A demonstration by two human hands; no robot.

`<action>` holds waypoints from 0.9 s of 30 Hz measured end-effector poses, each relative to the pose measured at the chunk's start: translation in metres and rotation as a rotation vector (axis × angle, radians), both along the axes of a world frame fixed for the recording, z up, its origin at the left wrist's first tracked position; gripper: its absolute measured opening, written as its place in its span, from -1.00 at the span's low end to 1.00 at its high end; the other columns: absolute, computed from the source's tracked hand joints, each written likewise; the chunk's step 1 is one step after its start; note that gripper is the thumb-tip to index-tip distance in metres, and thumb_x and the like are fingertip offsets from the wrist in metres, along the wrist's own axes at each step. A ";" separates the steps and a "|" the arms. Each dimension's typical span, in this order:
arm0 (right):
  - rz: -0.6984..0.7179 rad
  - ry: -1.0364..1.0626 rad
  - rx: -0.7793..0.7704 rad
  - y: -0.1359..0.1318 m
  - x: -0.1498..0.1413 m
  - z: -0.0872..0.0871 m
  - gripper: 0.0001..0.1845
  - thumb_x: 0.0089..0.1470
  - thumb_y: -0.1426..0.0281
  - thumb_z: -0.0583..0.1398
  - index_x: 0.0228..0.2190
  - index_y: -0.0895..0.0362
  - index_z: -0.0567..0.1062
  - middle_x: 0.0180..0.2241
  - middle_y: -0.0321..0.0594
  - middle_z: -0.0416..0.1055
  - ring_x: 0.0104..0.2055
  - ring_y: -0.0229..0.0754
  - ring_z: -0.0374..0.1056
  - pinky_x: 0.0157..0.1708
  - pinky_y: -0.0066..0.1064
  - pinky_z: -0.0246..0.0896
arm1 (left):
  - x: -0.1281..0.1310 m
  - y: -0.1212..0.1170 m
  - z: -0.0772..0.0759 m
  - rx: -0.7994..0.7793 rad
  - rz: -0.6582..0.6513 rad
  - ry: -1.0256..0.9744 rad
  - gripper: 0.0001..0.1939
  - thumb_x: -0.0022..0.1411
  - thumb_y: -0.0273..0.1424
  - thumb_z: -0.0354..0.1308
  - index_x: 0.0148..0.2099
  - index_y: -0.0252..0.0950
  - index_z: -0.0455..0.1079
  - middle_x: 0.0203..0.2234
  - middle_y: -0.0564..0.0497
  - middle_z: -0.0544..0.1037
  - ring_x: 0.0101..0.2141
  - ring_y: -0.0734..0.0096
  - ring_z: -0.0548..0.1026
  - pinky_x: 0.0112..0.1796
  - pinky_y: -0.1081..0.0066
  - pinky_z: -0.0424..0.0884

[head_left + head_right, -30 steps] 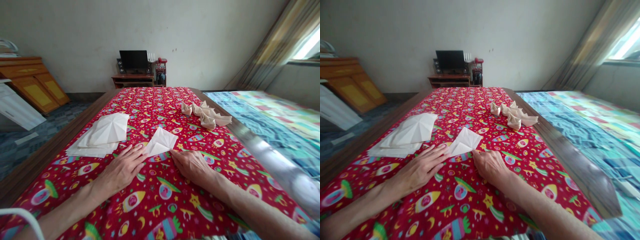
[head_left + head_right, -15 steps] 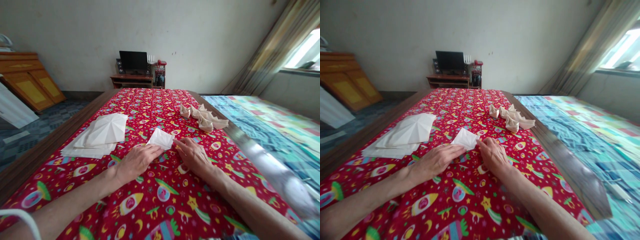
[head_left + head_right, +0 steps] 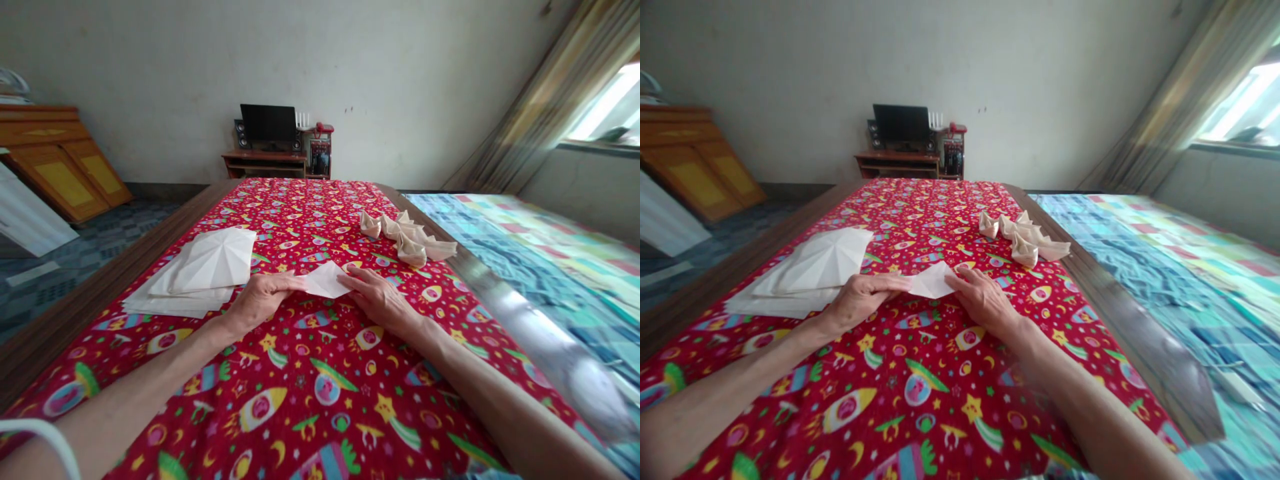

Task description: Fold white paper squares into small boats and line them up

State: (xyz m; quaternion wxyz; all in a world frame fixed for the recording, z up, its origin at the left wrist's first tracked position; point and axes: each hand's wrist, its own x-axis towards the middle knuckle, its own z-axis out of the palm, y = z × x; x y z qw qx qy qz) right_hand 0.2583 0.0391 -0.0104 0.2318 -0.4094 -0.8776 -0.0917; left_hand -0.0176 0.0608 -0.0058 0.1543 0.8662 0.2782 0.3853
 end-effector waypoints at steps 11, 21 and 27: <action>0.218 -0.171 0.172 -0.048 -0.023 0.020 -0.80 0.21 0.46 0.04 -0.34 0.15 0.47 -0.38 -0.20 0.34 -0.38 -0.25 0.16 -0.46 -0.41 0.02 | 0.005 -0.006 0.003 0.303 0.115 0.423 -0.63 0.20 -0.65 -0.04 -0.15 -0.19 0.51 0.01 -0.01 0.47 0.16 0.19 0.25 0.15 -0.12 0.04; 0.330 -0.106 -0.027 -0.047 -0.028 0.015 -0.78 0.24 0.42 0.03 -0.14 0.13 0.42 -0.18 -0.11 0.40 -0.17 -0.22 0.29 -0.20 -0.35 0.18 | -0.013 -0.053 -0.008 0.109 -0.019 0.501 -0.30 0.07 -0.76 -0.19 0.25 -0.28 0.12 0.20 -0.04 0.24 0.21 0.41 0.15 0.21 0.22 0.12; 0.369 0.033 -0.165 -0.052 -0.040 0.012 -0.79 0.22 0.39 0.06 -0.23 0.12 0.48 -0.24 -0.14 0.43 -0.23 -0.23 0.29 -0.22 -0.36 0.19 | -0.017 -0.057 -0.009 0.106 -0.022 0.495 -0.41 0.16 -0.71 -0.21 0.21 -0.32 0.20 0.18 -0.08 0.27 0.21 0.39 0.14 0.19 0.24 0.15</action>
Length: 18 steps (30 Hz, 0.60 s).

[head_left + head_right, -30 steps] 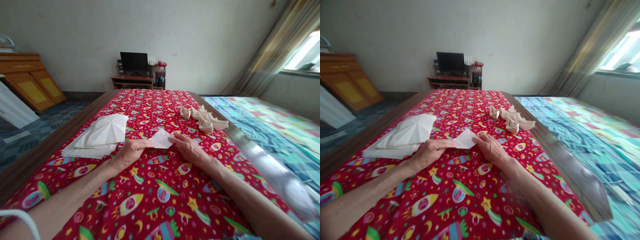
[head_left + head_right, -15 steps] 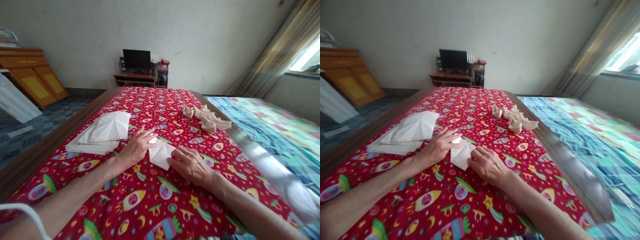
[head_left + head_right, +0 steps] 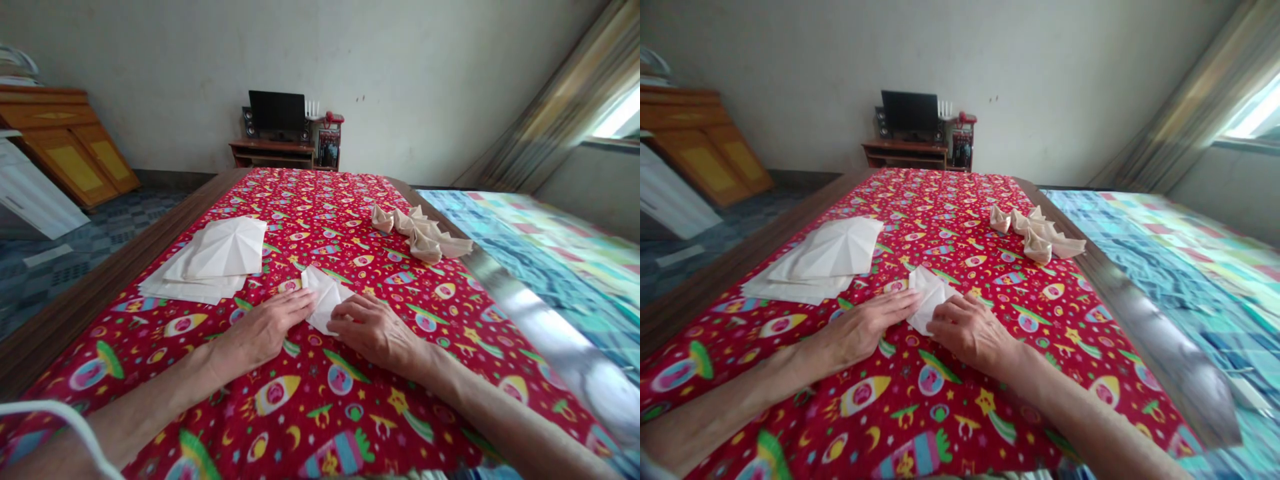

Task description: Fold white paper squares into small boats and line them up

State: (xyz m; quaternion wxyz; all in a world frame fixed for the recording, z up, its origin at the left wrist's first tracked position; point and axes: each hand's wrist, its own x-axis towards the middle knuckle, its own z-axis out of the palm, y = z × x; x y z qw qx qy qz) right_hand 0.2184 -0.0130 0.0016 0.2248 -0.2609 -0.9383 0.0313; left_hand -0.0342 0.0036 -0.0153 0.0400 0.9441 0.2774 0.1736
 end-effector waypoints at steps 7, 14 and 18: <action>-0.256 0.265 -0.359 0.010 -0.010 -0.003 -0.72 0.19 0.34 0.09 -0.50 0.16 0.46 -0.49 -0.26 0.40 -0.45 -0.33 0.29 -0.42 -0.52 0.13 | 0.003 -0.002 0.003 0.021 -0.019 -0.046 -0.51 0.22 -0.68 -0.19 0.12 -0.37 0.31 0.12 -0.11 0.34 0.17 0.36 0.22 0.16 0.28 0.22; -0.489 0.157 -0.337 0.020 -0.018 0.000 -0.70 0.12 0.27 0.14 -0.57 0.14 0.45 -0.58 -0.33 0.35 -0.54 -0.35 0.20 -0.51 -0.52 -0.03 | 0.007 -0.005 0.011 -0.004 -0.002 -0.106 -0.62 0.26 -0.63 -0.13 0.01 -0.33 0.41 0.00 -0.10 0.42 0.03 0.33 0.35 0.05 0.32 0.35; -0.552 0.117 -0.331 0.022 -0.021 0.001 -0.73 0.08 0.24 0.17 -0.56 0.12 0.46 -0.60 -0.35 0.35 -0.57 -0.36 0.17 -0.52 -0.52 -0.07 | 0.006 -0.005 0.010 0.008 0.010 -0.135 -0.62 0.25 -0.64 -0.13 -0.02 -0.33 0.42 -0.04 -0.08 0.45 -0.02 0.34 0.39 0.03 0.33 0.37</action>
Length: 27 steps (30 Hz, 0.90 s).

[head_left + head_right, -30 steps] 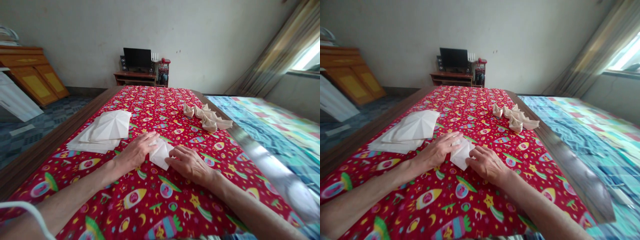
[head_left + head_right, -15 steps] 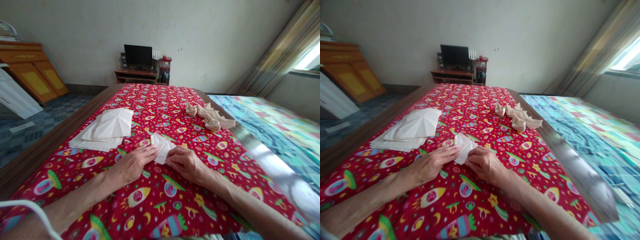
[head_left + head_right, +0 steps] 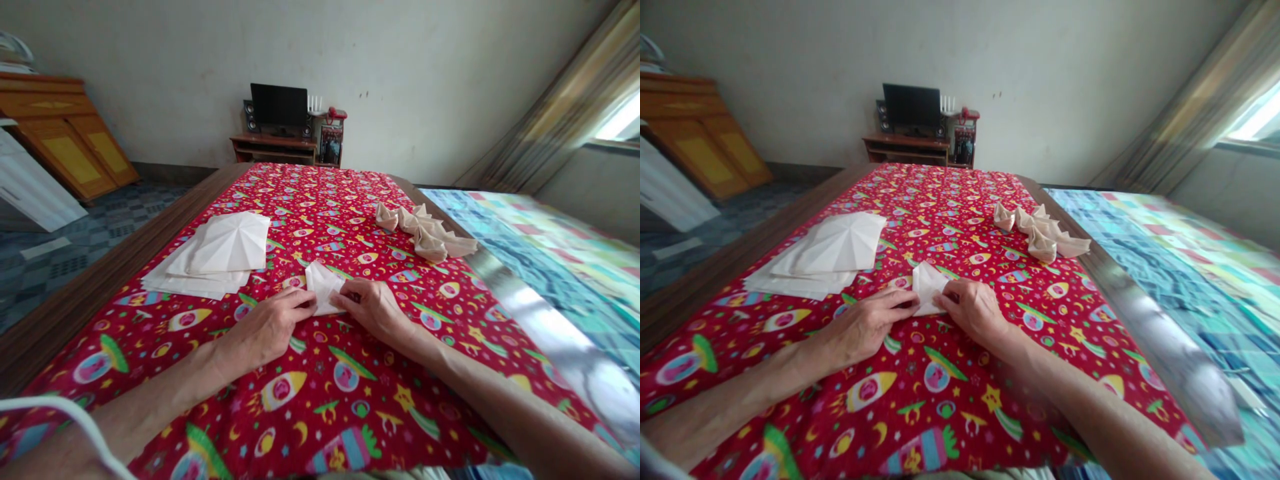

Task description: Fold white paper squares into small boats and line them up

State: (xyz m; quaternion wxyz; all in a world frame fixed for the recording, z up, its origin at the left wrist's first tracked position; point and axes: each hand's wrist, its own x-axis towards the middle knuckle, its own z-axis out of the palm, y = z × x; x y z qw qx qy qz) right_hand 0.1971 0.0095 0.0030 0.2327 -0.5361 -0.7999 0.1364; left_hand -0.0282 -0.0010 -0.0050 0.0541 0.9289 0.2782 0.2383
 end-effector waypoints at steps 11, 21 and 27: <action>-0.020 -0.068 0.066 0.004 0.002 -0.008 -0.70 0.12 0.20 0.14 -0.53 0.12 0.44 -0.58 -0.33 0.38 -0.57 -0.35 0.18 -0.53 -0.51 -0.13 | 0.004 -0.011 0.004 -0.008 0.048 0.081 -0.55 0.23 -0.65 -0.11 0.13 -0.31 0.30 -0.05 -0.06 0.43 -0.03 0.33 0.37 0.00 0.34 0.38; -0.040 -0.137 0.109 0.003 -0.003 -0.006 -0.74 0.12 0.23 0.14 -0.51 0.12 0.42 -0.52 -0.29 0.41 -0.50 -0.31 0.25 -0.50 -0.49 -0.10 | 0.006 -0.017 0.009 0.008 0.040 0.130 -0.57 0.20 -0.66 -0.10 0.09 -0.37 0.31 -0.05 -0.09 0.42 -0.02 0.31 0.35 0.04 0.33 0.35; -0.051 -0.156 0.109 0.003 -0.003 -0.005 -0.74 0.12 0.23 0.15 -0.51 0.11 0.42 -0.52 -0.29 0.42 -0.50 -0.30 0.26 -0.51 -0.49 -0.10 | 0.006 -0.016 0.004 0.058 0.028 0.154 -0.50 0.14 -0.70 -0.13 0.10 -0.37 0.29 -0.04 -0.09 0.41 0.02 0.28 0.32 0.06 0.29 0.33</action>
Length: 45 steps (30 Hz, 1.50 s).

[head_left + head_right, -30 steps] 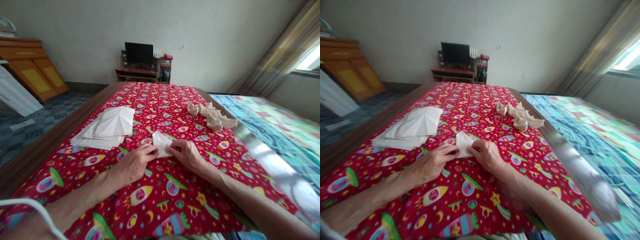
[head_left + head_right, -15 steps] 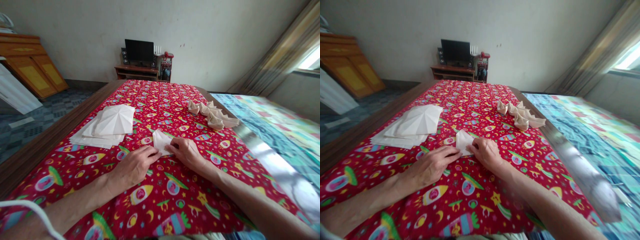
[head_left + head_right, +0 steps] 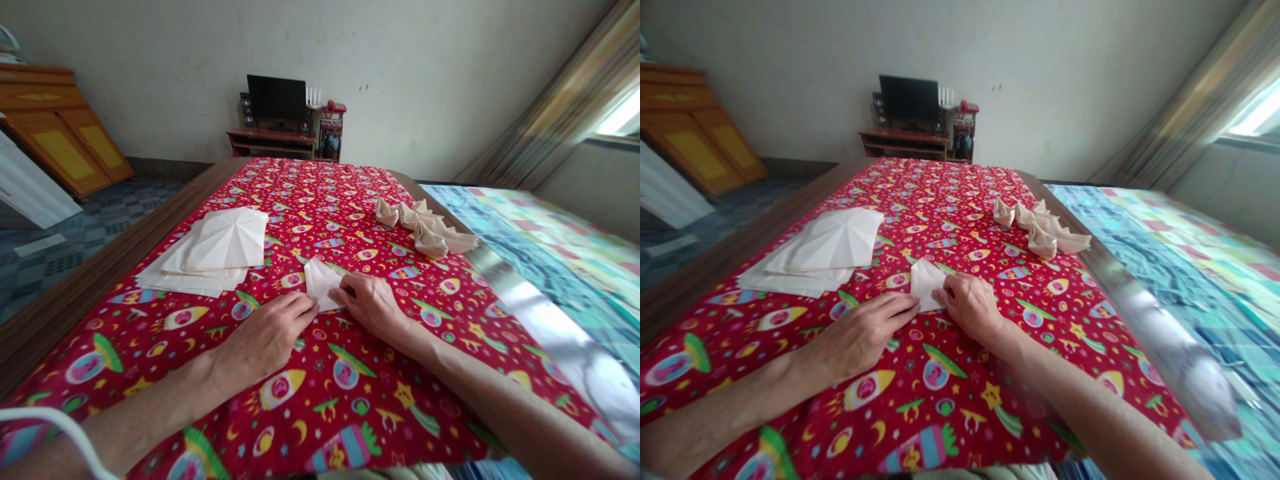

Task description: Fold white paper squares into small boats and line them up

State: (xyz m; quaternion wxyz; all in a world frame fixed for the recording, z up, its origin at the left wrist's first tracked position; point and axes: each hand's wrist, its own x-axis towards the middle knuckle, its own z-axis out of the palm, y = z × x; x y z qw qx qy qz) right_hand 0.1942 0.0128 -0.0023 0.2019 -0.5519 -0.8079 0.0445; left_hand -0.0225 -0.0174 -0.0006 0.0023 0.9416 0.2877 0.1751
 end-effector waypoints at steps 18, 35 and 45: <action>0.027 0.032 0.037 -0.002 0.001 -0.001 -0.74 0.10 0.24 0.15 -0.53 0.12 0.40 -0.55 -0.30 0.39 -0.54 -0.32 0.21 -0.52 -0.50 -0.12 | -0.001 0.006 -0.001 -0.072 -0.065 -0.052 -0.51 0.18 -0.63 -0.11 0.15 -0.40 0.27 0.05 -0.11 0.41 0.08 0.26 0.28 0.09 0.23 0.29; 0.179 -0.115 0.341 -0.020 -0.004 0.003 -0.76 0.21 0.33 0.06 -0.23 0.17 0.47 -0.20 -0.08 0.48 -0.20 -0.13 0.36 -0.28 -0.36 0.20 | 0.001 0.003 0.005 -0.106 -0.045 0.041 -0.55 0.22 -0.61 -0.10 0.15 -0.36 0.25 0.00 -0.10 0.41 0.04 0.27 0.28 0.07 0.25 0.28; 0.379 -0.241 0.171 -0.064 0.014 -0.002 -0.52 0.27 0.29 -0.04 0.12 0.29 0.27 0.14 -0.01 0.24 0.21 -0.08 0.11 0.20 -0.15 0.05 | 0.001 -0.001 0.006 -0.117 -0.011 0.068 -0.50 0.19 -0.67 -0.13 0.17 -0.39 0.22 0.09 -0.05 0.35 0.10 0.31 0.22 0.13 0.29 0.21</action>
